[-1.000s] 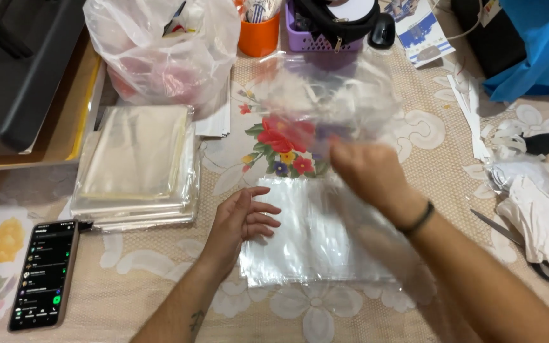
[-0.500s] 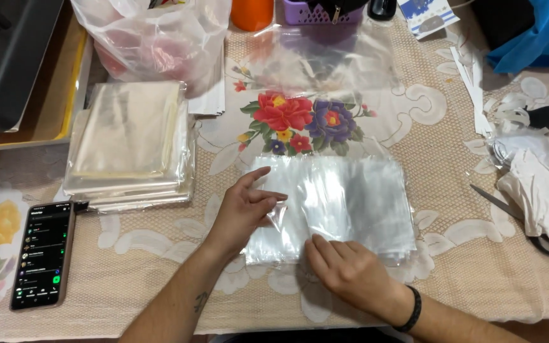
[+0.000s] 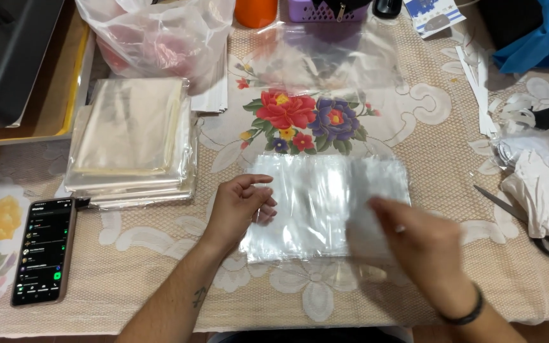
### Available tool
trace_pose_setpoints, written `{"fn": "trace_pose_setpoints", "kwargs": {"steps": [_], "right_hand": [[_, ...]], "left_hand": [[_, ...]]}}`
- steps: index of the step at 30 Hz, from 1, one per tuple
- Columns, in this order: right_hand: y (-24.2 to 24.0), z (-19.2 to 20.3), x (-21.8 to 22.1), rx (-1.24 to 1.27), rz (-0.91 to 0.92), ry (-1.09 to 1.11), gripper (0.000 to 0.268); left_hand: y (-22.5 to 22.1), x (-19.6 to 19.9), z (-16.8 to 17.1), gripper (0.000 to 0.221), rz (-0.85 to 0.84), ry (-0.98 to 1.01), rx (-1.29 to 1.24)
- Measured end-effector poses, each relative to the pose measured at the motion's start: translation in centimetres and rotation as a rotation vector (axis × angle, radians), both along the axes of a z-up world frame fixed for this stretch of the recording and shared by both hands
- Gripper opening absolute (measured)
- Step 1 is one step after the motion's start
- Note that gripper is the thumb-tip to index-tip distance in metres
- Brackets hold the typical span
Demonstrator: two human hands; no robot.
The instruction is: The person is picking up individual plastic bags, opening them, and organizing them on a table, likely for cleaning or inspection.
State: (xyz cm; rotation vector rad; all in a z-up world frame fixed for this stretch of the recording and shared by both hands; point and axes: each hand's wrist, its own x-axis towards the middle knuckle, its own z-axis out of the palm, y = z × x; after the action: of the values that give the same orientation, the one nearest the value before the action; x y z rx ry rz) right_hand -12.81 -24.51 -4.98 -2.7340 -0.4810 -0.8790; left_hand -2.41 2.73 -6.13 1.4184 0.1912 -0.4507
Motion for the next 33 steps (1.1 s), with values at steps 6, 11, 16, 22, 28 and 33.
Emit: {"fn": "trace_pose_setpoints", "kwargs": {"steps": [6,11,16,22,28,33], "right_hand": [[1.6,4.2,-0.1,-0.02,-0.024,-0.201,0.014],[5.0,1.3,1.2,-0.011,0.271,-0.093,0.014],[5.8,-3.7,2.0,-0.06,0.368,0.12,0.019],[5.0,3.4,9.5,0.359,0.172,0.459,0.04],[1.2,-3.3,29.0,0.132,-0.019,0.294,0.055],[-1.8,-10.0,36.2,0.171,-0.168,0.363,0.022]], "left_hand": [[-0.4,-0.2,-0.1,0.033,-0.086,-0.031,0.102],[-0.5,-0.5,1.7,0.064,-0.065,-0.072,0.273],[0.1,-0.1,-0.9,0.04,-0.099,-0.439,0.425],[-0.1,-0.5,-1.6,0.031,-0.104,-0.864,0.63],[0.4,0.3,-2.7,0.038,-0.09,-0.927,0.677],[0.7,0.5,-2.7,0.038,-0.051,-0.955,0.676]]}}
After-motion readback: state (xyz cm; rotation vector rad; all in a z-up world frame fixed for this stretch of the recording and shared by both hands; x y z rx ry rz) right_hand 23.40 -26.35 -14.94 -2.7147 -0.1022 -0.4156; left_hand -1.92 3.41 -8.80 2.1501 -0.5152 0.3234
